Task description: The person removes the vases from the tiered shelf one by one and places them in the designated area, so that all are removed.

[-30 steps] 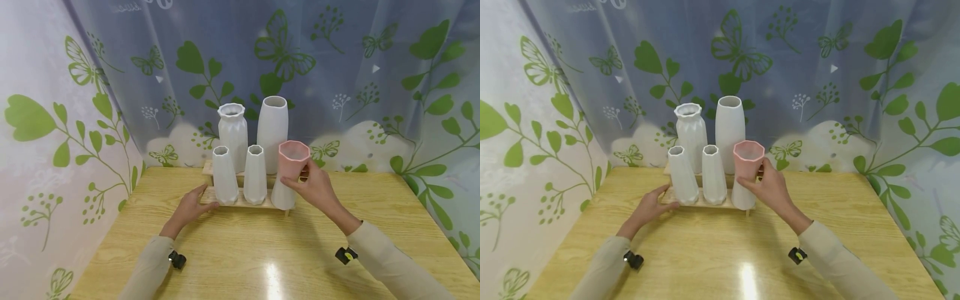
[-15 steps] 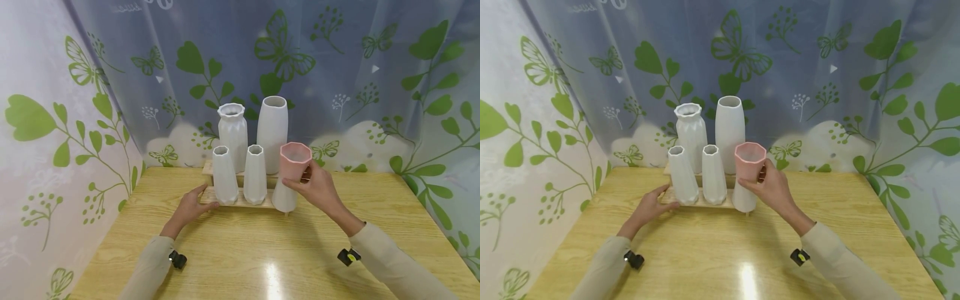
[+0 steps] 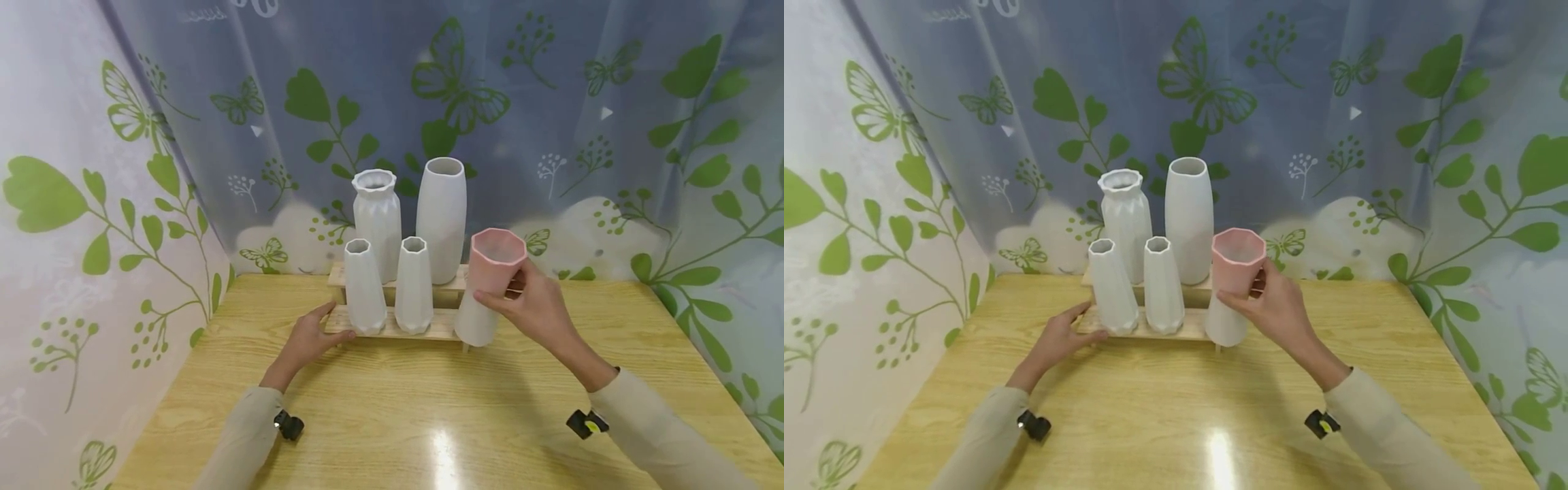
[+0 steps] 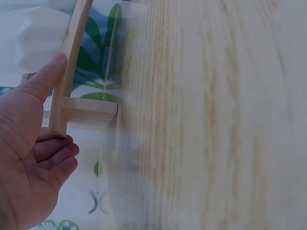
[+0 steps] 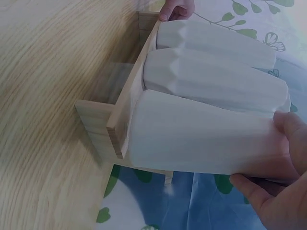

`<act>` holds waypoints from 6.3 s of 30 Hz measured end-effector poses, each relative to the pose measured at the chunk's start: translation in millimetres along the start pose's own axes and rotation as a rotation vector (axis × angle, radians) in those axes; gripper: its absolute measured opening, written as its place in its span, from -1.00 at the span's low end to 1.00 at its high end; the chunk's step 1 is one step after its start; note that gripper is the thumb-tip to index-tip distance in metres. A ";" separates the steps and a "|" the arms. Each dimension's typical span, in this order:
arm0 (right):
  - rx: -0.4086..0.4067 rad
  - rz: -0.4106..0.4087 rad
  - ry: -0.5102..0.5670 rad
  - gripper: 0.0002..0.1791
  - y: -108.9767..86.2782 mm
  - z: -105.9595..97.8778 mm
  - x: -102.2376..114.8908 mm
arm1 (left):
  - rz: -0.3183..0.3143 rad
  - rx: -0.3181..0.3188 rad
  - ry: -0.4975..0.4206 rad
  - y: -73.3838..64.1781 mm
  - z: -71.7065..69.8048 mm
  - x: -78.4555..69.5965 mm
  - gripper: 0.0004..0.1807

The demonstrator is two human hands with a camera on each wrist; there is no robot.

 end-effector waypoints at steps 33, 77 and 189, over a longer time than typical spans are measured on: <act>-0.127 -0.007 -0.157 -0.23 -4.0 -65.8 -31.7 | -0.021 0.015 -0.009 -1.5 -1.1 -1.1 0.14; -0.277 0.153 -0.243 -0.16 12.2 -119.5 -137.7 | -0.013 0.020 0.002 -0.2 -0.6 0.6 0.13; -0.229 0.398 -0.217 0.03 -33.7 -168.6 -217.3 | 0.002 0.014 -0.033 -1.2 0.1 -1.4 0.12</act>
Point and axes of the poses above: each hand's wrist, its own y-axis towards the middle knuckle, its own z-axis out of the palm, x = y × z, the point moved 6 cm from there along y, towards the middle knuckle, and after that the axes turned 5 degrees about -z, right-handed, at the moved point
